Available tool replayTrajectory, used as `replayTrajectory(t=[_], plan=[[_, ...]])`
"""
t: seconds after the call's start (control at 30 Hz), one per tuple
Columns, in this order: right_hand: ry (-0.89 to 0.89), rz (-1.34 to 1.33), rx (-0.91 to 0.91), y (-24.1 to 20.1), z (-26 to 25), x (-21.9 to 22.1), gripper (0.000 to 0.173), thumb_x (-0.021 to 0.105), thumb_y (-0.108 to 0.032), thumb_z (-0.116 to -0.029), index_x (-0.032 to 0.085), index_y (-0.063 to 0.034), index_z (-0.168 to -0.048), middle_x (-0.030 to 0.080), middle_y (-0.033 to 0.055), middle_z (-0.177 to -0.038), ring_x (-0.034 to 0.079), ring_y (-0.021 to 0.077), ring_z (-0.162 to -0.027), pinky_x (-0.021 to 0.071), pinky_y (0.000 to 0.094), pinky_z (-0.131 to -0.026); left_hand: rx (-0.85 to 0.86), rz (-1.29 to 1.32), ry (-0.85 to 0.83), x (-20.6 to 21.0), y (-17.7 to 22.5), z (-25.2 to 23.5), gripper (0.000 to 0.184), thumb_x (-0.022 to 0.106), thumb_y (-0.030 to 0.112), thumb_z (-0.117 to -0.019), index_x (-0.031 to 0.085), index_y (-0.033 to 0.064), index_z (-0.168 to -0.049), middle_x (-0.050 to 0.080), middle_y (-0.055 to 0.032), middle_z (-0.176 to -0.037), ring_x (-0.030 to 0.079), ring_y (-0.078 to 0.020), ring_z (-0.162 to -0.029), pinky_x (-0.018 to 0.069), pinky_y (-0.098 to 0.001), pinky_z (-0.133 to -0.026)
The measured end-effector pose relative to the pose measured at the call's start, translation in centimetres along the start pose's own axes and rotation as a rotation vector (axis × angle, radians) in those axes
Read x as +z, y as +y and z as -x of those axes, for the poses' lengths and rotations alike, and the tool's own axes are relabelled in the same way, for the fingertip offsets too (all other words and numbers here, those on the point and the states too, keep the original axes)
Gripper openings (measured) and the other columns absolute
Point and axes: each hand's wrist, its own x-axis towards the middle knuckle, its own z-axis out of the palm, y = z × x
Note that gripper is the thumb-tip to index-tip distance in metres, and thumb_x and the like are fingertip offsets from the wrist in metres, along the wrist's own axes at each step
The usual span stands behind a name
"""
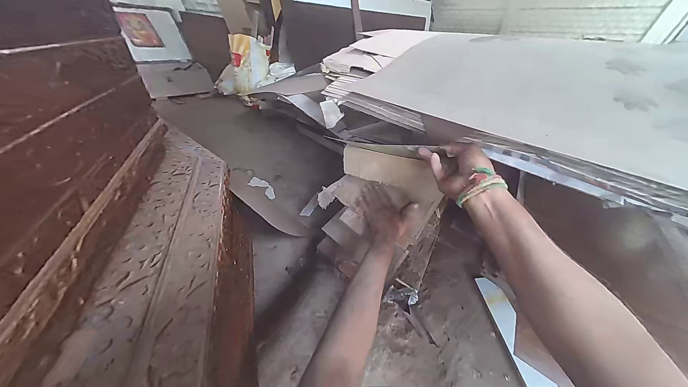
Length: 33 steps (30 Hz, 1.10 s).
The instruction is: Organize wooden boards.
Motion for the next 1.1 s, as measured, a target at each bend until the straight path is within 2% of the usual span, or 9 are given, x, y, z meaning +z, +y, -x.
replayTrajectory(t=[0.07,0.17,0.5,0.6,0.7,0.8,0.87,0.93,1.1], plan=[[0.005,0.016,-0.006,0.0,0.1,0.1,0.022,0.052,-0.014,-0.0985,0.054,-0.0045,-0.118,0.069,0.0142,-0.096,0.068,0.0155,-0.067,0.0555,0.0237,-0.055,0.163,0.068,0.052,0.2,2.0,1.0,0.133,0.034,0.1,-0.0716,0.043,-0.0063,-0.151,0.039,-0.0319,-0.156,0.033,-0.0494,-0.148,0.0183,-0.0671,-0.122],[0.029,0.024,-0.034,0.3,0.1,0.1,0.02,0.053,-0.014,-0.0992,0.053,-0.0059,-0.118,0.067,0.0125,-0.096,0.068,0.0146,-0.069,0.0565,0.0234,-0.057,0.318,0.111,-0.042,0.8,5.5,2.5,0.145,0.035,0.105,-0.0626,0.033,-0.006,-0.156,0.033,-0.0244,-0.163,0.029,-0.0406,-0.152,0.013,-0.0585,-0.127],[0.041,0.005,-0.034,0.1,-0.3,0.5,0.024,0.052,-0.011,-0.0985,0.053,-0.0034,-0.121,0.069,0.0161,-0.101,0.07,0.0175,-0.075,0.0579,0.0254,-0.062,0.975,0.213,-0.294,-0.2,4.2,4.9,0.11,0.047,0.09,-0.0776,0.034,0.0211,-0.162,0.033,-0.0046,-0.167,0.024,-0.0212,-0.156,0.0053,-0.0457,-0.129],[0.034,0.013,-0.038,0.1,-0.4,0.4,0.022,0.051,-0.012,-0.0982,0.054,-0.004,-0.119,0.07,0.0152,-0.099,0.07,0.0167,-0.074,0.0579,0.0256,-0.063,0.946,0.282,-0.244,-0.5,3.7,5.8,0.096,0.05,0.083,-0.0846,0.042,0.0212,-0.157,0.034,-0.0036,-0.166,0.025,-0.0199,-0.156,0.0095,-0.0427,-0.13],[0.044,0.001,-0.037,0.0,-0.4,0.4,0.024,0.051,-0.01,-0.0979,0.053,-0.0035,-0.12,0.068,0.0161,-0.101,0.07,0.0185,-0.077,0.0579,0.0269,-0.063,0.824,0.242,-0.145,-2.1,4.0,7.3,0.062,0.049,0.055,-0.1003,0.053,0.0173,-0.15,0.044,-0.0031,-0.161,0.034,-0.0188,-0.152,0.019,-0.0414,-0.128],[0.029,0.003,-0.042,0.0,-0.2,0.7,0.025,0.05,-0.009,-0.0986,0.051,-0.0023,-0.123,0.067,0.0168,-0.103,0.07,0.0188,-0.078,0.0588,0.0269,-0.065,0.652,0.281,0.249,-3.2,3.7,9.1,0.037,0.057,0.026,-0.0989,0.07,0.0131,-0.131,0.065,-0.0033,-0.141,0.057,-0.0208,-0.135,0.0399,-0.0432,-0.117],[0.008,0.002,-0.048,0.2,-0.1,0.4,0.026,0.05,-0.008,-0.0981,0.051,-0.0017,-0.123,0.067,0.0174,-0.105,0.07,0.0196,-0.08,0.0588,0.0277,-0.066,0.601,0.319,0.344,-4.1,3.0,9.8,0.034,0.059,0.013,-0.0959,0.072,0.0121,-0.127,0.068,-0.0039,-0.136,0.06,-0.0218,-0.132,0.0433,-0.0433,-0.115],[-0.002,0.035,-0.052,0.6,0.2,0.2,0.022,0.051,-0.011,-0.0994,0.053,-0.0033,-0.12,0.067,0.0143,-0.101,0.068,0.0162,-0.074,0.057,0.0248,-0.061,0.595,0.345,0.358,-5.3,1.5,10.4,0.034,0.059,0.009,-0.0969,0.071,0.0137,-0.129,0.067,-0.0059,-0.137,0.059,-0.0235,-0.133,0.0439,-0.0452,-0.116],[-0.006,-0.001,-0.044,1.0,0.4,-0.1,0.023,0.054,-0.01,-0.0982,0.054,-0.0025,-0.12,0.066,0.015,-0.099,0.067,0.0188,-0.073,0.0577,0.028,-0.061,0.477,0.312,0.443,-6.6,-2.1,10.1,0.026,0.065,0.023,-0.0963,0.073,0.0221,-0.121,0.067,-0.0082,-0.132,0.062,-0.0307,-0.124,0.0478,-0.0552,-0.103]])
